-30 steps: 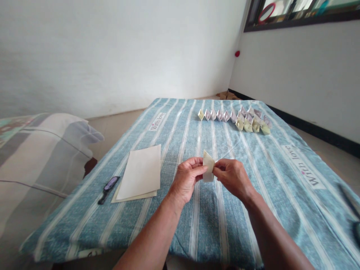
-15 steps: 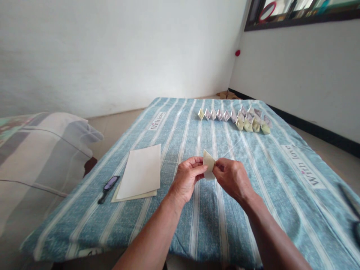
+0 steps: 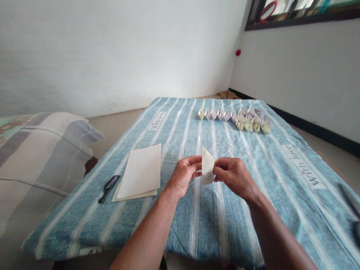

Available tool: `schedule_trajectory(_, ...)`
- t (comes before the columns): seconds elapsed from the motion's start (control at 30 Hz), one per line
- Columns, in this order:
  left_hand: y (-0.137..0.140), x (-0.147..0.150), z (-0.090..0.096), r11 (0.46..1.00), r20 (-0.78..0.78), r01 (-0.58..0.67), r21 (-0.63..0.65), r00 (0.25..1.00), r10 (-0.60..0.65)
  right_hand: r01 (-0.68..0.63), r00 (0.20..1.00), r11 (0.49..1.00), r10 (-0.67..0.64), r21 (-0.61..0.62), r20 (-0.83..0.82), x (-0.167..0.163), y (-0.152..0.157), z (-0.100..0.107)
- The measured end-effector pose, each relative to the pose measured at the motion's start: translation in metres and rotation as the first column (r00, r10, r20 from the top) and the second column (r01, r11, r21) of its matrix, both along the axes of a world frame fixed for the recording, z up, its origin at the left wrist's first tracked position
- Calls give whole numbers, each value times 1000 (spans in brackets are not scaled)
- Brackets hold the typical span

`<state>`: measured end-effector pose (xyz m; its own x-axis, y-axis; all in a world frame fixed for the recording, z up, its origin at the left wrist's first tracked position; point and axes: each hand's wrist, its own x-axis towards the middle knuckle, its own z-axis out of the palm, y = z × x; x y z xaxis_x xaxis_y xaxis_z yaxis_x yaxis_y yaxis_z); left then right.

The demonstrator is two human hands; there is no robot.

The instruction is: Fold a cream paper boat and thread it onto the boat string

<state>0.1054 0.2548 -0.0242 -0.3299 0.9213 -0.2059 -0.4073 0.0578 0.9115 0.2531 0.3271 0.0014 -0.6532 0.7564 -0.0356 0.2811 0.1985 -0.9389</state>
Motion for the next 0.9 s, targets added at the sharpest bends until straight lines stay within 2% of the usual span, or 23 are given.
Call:
schedule_trajectory(0.07,-1,-3,1,997,52,78,13,996,-78,-61,996,990,51,-130,-75,3,3,1)
schedule_trajectory(0.13,-4,-4,2,994,97,104,28,990,-106,-125,984,966,93,-225,-150,6,7,1)
schedule_trajectory(0.23,-8,-5,7,990,124,129,51,983,-135,-203,960,935,132,-291,-245,12,11,-1)
schedule_trajectory(0.4,-12,-1,13,975,107,209,76,970,-216,-311,910,889,177,-336,-374,18,16,-11)
schedule_trajectory(0.57,-14,4,12,975,54,219,24,974,-220,-363,895,858,211,-365,-393,19,18,-20)
schedule_trajectory(0.9,-16,8,17,978,-125,206,-33,970,-208,-353,920,863,250,-361,-302,17,15,-18)
